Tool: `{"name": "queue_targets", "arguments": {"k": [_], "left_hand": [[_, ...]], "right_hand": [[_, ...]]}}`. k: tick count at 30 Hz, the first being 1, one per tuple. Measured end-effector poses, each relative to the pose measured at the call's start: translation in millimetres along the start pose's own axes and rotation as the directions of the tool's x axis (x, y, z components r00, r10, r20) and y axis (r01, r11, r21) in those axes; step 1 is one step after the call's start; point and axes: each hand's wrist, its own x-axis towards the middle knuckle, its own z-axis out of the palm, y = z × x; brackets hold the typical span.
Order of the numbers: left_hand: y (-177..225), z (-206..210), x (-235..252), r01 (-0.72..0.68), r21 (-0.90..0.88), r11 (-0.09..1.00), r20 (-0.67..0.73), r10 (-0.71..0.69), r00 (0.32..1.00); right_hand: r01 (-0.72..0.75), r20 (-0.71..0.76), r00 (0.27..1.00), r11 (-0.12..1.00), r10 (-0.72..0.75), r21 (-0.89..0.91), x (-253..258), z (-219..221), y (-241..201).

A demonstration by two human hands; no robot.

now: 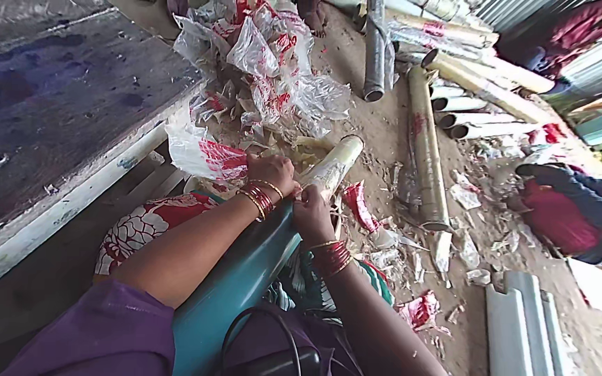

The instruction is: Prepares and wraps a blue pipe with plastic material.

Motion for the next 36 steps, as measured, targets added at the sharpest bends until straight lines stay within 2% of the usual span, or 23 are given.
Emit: {"name": "queue_targets", "arguments": {"k": [4, 7, 10, 12, 15, 19, 20, 21, 22, 24, 27, 30, 33, 36], "left_hand": [[1.7, 2.2, 4.6, 0.042, -0.021, 0.999, 0.018, -0.042, 0.999], [-5.2, -2.5, 10.9, 0.077, -0.039, 0.996, 0.003, -0.077, 0.997], [-8.3, 0.1, 24.8, 0.154, -0.066, 0.986, 0.075, -0.149, 0.986], [-9.4, -4.8, 31.2, 0.151, -0.066, 0.986, 0.100, -0.144, 0.984], [-19.6, -6.3, 34.9, 0.093, -0.068, 0.993, 0.098, -0.086, 0.991], [-21.4, -6.6, 21.9, -0.013, -0.066, 0.998, 0.050, 0.016, 0.999], [-22.0, -7.2, 19.9, -0.028, -0.061, 0.998, 0.033, 0.030, 0.999], [-22.5, -6.1, 18.0, -0.031, -0.062, 0.998, 0.030, 0.033, 0.999], [-23.3, -5.9, 17.2, -0.025, -0.072, 0.997, 0.037, 0.028, 0.999], [-23.0, -5.7, 17.7, -0.010, -0.096, 0.995, 0.037, 0.014, 0.999], [-22.3, -5.4, 18.8, -0.005, -0.100, 0.995, 0.038, 0.009, 0.999], [-24.2, -6.3, 18.5, -0.029, -0.087, 0.996, 0.037, 0.033, 0.999], [-23.8, -7.3, 18.2, -0.042, -0.071, 0.997, 0.029, 0.044, 0.999], [-27.1, -6.5, 20.4, -0.042, -0.068, 0.997, 0.021, 0.044, 0.999]], "right_hand": [[-0.069, 0.073, 0.995, 0.998, 0.068, 0.009, 9.9, -1.8, 10.0], [-0.022, 0.075, 0.997, 1.000, 0.023, -0.021, 6.3, -4.1, -5.7], [-0.066, 0.115, 0.991, 0.997, 0.063, 0.025, 25.4, -1.6, 6.0], [-0.083, 0.119, 0.990, 0.997, 0.080, 0.012, 34.8, -6.5, 9.7], [0.004, 0.053, 0.999, 0.991, 0.003, -0.131, 18.3, -26.1, 9.1], [0.156, 0.056, 0.988, 0.946, -0.146, -0.285, 10.2, -50.3, 20.3], [0.267, 0.024, 0.961, 0.908, -0.274, -0.324, 11.7, -51.1, 30.5], [0.415, -0.007, 0.894, 0.832, -0.449, -0.369, 14.7, -48.9, 44.6], [0.544, -0.018, 0.796, 0.729, -0.605, -0.416, 22.0, -46.8, 56.0], [0.679, 0.026, 0.640, 0.549, -0.768, -0.488, 41.5, -48.4, 64.2], [0.791, 0.116, 0.494, 0.390, -0.862, -0.472, 71.5, -47.4, 62.8], [0.859, 0.214, 0.392, 0.273, -0.895, -0.433, 94.6, -39.7, 58.7], [0.886, 0.318, 0.345, 0.196, -0.883, -0.419, 105.8, -30.3, 53.2], [0.909, 0.352, 0.285, 0.135, -0.892, -0.395, 110.0, -31.6, 54.2]]}}
